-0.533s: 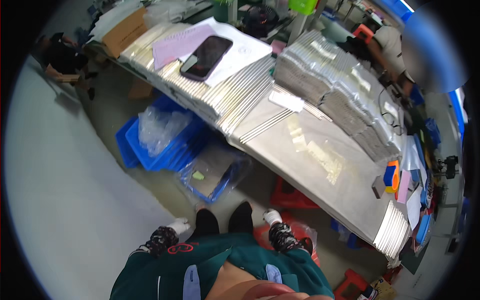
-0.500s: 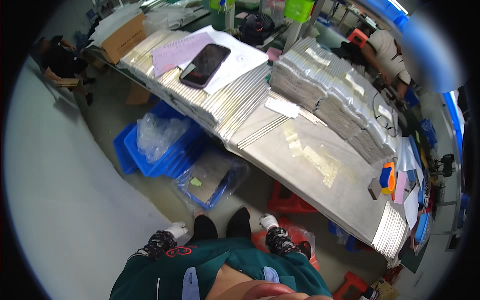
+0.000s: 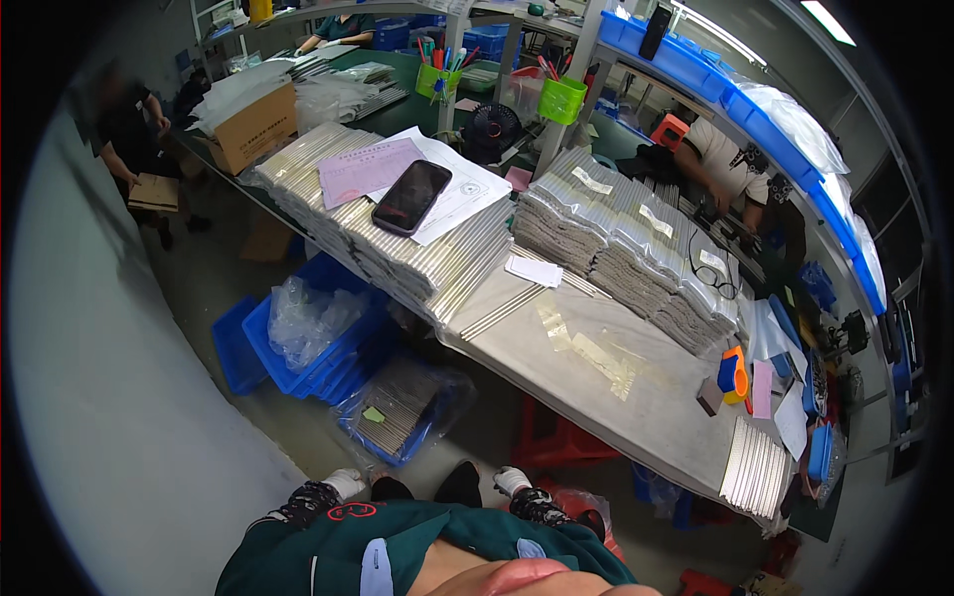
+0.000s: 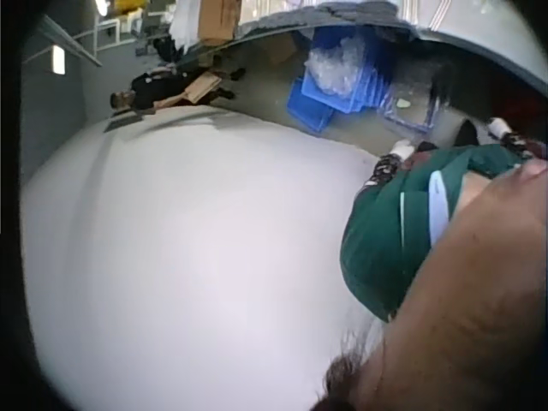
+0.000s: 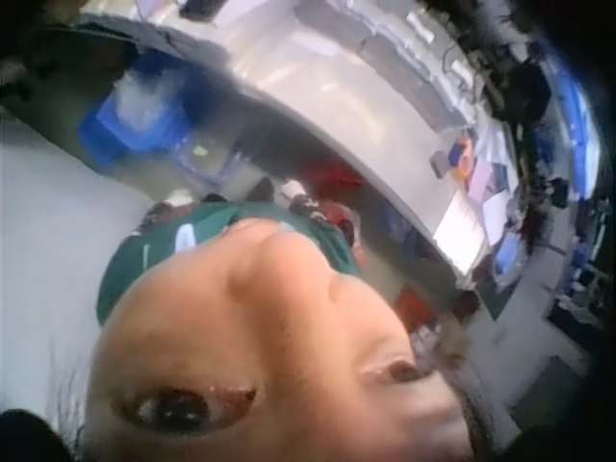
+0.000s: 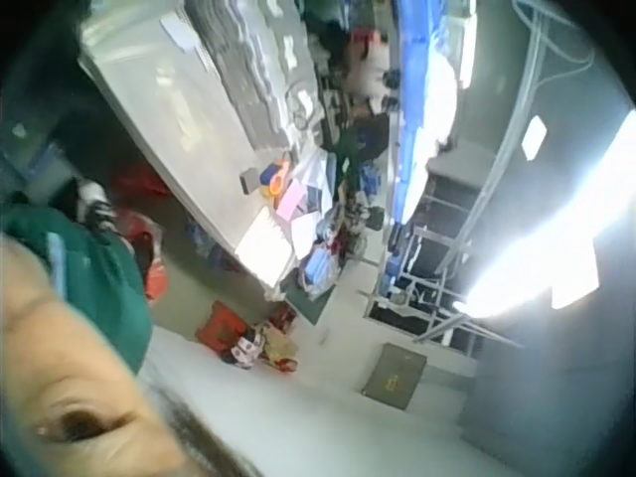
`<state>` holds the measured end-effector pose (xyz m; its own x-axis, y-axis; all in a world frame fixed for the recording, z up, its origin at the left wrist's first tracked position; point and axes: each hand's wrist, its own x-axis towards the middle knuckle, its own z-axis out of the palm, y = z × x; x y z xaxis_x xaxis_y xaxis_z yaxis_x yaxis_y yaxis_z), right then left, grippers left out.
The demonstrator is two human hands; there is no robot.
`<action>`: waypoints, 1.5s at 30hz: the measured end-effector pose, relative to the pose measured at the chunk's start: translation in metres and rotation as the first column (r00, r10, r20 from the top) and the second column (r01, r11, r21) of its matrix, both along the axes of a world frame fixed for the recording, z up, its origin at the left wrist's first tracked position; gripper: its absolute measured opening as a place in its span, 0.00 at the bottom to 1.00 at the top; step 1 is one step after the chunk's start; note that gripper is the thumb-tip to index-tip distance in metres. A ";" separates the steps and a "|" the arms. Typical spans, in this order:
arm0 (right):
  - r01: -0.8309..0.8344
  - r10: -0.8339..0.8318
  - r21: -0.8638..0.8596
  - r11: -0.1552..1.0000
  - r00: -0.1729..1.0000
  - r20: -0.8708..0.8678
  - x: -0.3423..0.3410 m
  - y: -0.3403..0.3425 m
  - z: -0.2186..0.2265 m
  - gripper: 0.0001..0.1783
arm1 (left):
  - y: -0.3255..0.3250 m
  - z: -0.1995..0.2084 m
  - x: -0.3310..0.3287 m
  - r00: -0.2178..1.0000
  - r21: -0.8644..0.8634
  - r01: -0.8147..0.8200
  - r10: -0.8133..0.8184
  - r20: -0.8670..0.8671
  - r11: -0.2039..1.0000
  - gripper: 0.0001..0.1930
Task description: The person takes batches of metal rods from a crate on the floor, places them onto the workbench, and aligns them into an orderly arrangement by hand.
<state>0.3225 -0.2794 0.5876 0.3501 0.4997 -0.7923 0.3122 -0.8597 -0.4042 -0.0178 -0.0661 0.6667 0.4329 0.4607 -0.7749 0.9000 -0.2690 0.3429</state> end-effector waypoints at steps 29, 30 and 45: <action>-0.023 -0.007 0.117 0.993 0.968 0.250 0.045 0.011 0.015 0.14 | 0.016 0.020 0.020 1.000 0.042 0.012 -0.012 0.013 0.999 0.20; 0.003 -0.031 0.121 0.993 0.971 0.236 0.049 0.009 0.008 0.14 | 0.018 0.022 0.022 1.000 0.044 0.015 -0.016 0.022 0.999 0.20; 0.289 -0.287 0.032 0.957 0.956 -0.061 0.035 0.004 0.006 0.08 | 0.018 -0.005 0.032 0.997 0.029 0.067 -0.068 0.032 0.997 0.19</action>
<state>0.3580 -0.2757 0.5936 0.4403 0.4155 -0.7959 0.0298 -0.8928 -0.4495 0.0138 -0.0480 0.6619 0.4891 0.4503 -0.7470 0.8677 -0.3388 0.3639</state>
